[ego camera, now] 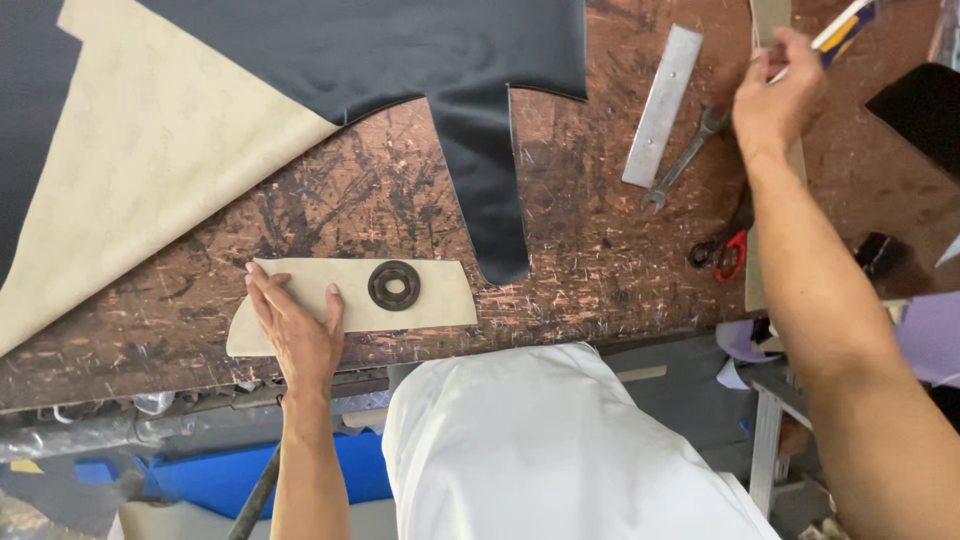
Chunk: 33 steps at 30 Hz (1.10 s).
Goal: The person cuts pieces from black vinyl fabric on a work table using scissors, following a beige paper pattern template. They trace around the pattern with a marker, hold the pattern in place with a steel ruler and a bearing weight, cut along the marked outline, and reposition the pattern to cut another piece.
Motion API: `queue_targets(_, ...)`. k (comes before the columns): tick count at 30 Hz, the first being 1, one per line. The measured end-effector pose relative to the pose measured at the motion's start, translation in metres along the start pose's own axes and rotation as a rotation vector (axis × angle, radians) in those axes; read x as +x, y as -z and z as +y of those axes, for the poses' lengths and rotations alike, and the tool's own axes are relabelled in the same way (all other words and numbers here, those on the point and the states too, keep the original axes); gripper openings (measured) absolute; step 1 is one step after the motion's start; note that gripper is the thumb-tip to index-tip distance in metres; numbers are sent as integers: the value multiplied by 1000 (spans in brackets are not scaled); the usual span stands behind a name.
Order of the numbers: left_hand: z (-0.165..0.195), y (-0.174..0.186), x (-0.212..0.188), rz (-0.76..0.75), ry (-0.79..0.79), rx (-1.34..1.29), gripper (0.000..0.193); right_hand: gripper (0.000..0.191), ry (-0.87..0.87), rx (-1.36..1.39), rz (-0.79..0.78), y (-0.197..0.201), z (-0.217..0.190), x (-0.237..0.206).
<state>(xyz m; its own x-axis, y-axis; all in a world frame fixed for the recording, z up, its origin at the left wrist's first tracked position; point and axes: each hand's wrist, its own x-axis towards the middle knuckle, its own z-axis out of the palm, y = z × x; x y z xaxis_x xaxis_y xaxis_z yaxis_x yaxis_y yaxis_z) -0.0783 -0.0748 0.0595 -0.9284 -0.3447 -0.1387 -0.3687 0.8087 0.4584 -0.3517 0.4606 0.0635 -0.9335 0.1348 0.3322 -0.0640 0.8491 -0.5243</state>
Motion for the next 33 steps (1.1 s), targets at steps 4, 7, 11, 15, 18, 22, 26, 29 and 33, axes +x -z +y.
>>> queue_targets(4,-1,-1,-3,42,-33,-9,63,25,-245,87,-185,-7,-16,8)
queue_targets(7,-2,-3,-7,61,7,10,60,42,-138,-90,-365,-24,-43,-13)
queue_targets(11,-5,0,-4,103,36,-11,61,57,-121,-185,-191,-49,-77,-30)
queue_targets(15,-13,3,-3,118,24,-41,61,59,-642,-74,-152,-59,-85,-20)
queue_targets(18,-26,6,-8,121,19,-80,61,31,-664,174,-296,-58,-83,-20)
queue_targets(22,-46,7,-10,118,-24,-90,57,23,-571,32,-299,-60,-94,-39)
queue_targets(26,-61,8,-11,80,-16,-110,57,25,-173,340,-308,-68,-142,-62)
queue_targets(29,-68,10,-10,89,-46,-121,58,23,-171,504,-487,-77,-208,-92)
queue_targets(33,-80,15,-10,103,-106,-160,58,24,-276,464,-835,-116,-315,-156)
